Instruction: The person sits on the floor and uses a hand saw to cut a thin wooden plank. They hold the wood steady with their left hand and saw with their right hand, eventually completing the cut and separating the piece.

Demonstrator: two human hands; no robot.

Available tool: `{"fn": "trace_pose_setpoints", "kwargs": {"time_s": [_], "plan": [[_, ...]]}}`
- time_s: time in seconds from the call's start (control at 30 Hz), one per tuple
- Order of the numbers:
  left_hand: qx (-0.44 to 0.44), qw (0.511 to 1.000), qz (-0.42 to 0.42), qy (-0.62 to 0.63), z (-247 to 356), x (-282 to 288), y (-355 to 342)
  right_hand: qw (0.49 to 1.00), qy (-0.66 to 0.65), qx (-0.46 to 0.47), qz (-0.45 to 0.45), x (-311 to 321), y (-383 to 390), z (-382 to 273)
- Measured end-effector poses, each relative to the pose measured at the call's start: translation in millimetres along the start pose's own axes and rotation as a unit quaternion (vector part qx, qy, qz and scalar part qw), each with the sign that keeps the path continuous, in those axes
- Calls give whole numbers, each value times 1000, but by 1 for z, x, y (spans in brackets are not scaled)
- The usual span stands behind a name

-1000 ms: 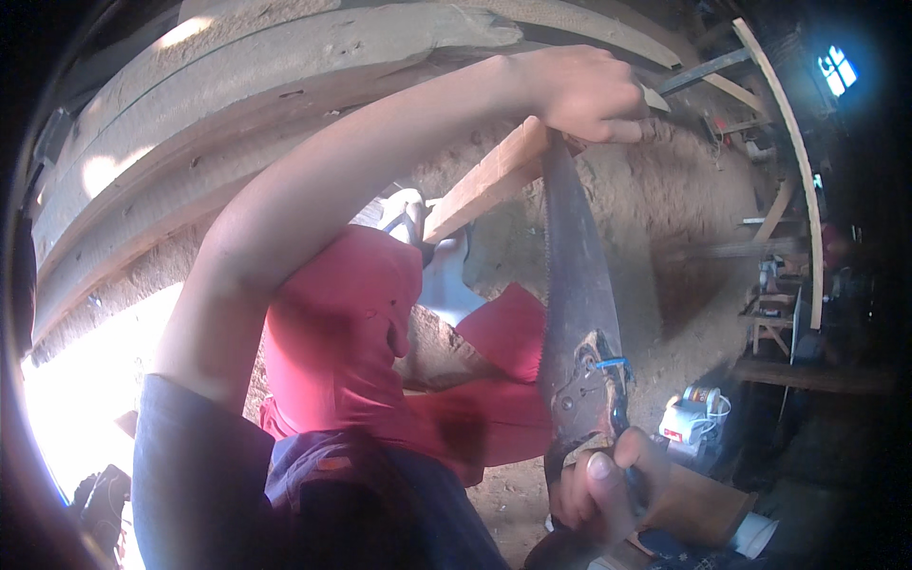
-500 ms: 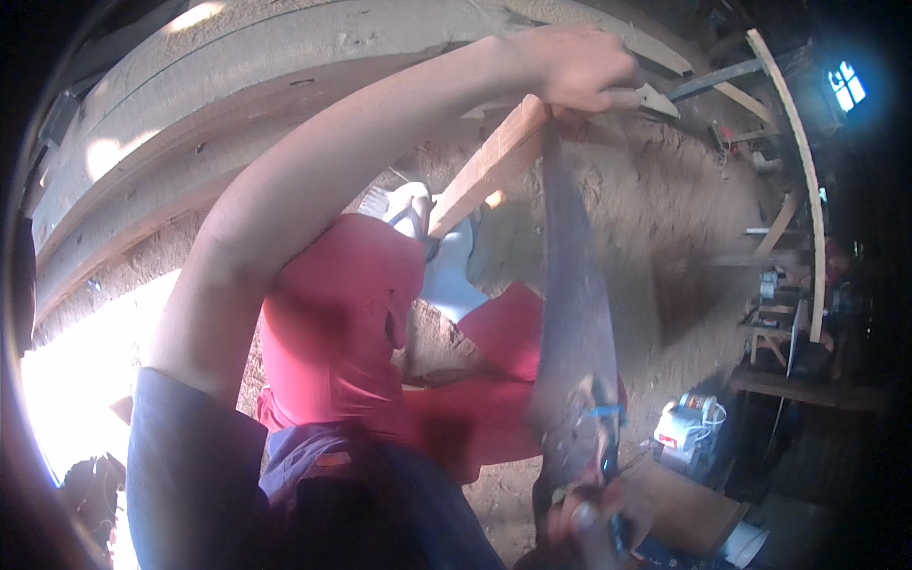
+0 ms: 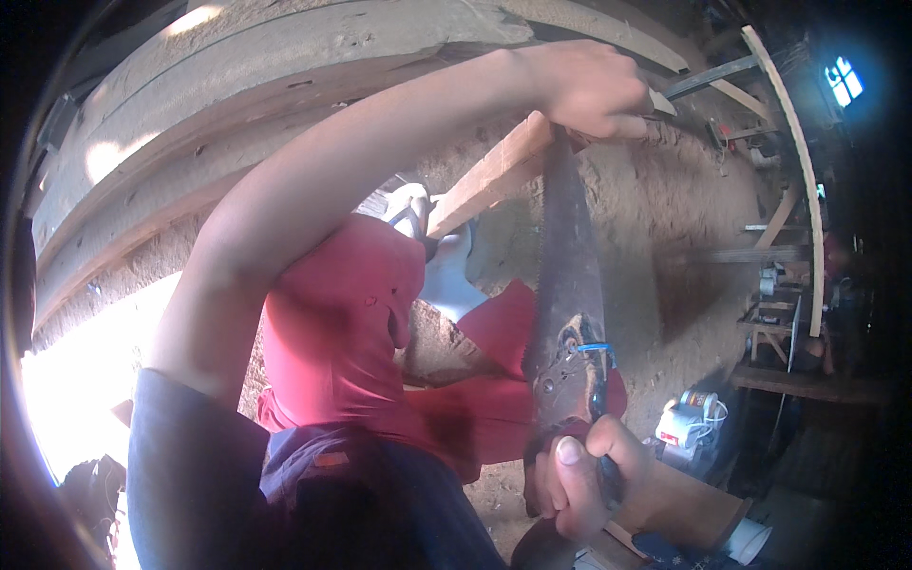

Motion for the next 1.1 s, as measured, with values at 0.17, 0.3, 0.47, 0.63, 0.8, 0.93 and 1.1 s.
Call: {"fn": "trace_pose_setpoints", "kwargs": {"time_s": [0.17,0.3,0.47,0.63,0.8,0.93,1.1], "plan": [[-12,1000,-11,-9,10,3,2,818,-347,102,-447,3,7,15],[0,999,30,-17,0,6,7,863,-341,90,-361,22,13,38],[47,998,-33,-7,-9,13,14,930,-286,45,-227,8,11,19],[41,999,27,-9,-23,11,9,987,-85,56,121,8,24,12],[17,1000,20,-13,-13,6,2,921,124,188,318,16,28,-8],[91,996,-7,0,-31,10,7,931,178,28,318,2,36,-8],[-10,999,26,-41,-7,11,5,968,84,21,234,0,-12,-15]]}}
Point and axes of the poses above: each hand's wrist, its own y-axis away from the middle knuckle, its own x-axis out of the back of the hand, z = x × y, the point moved 9 cm from there along -y, towards the middle knuckle, and after that the axes turned 7 degrees about -x, right-handed, at the moved point
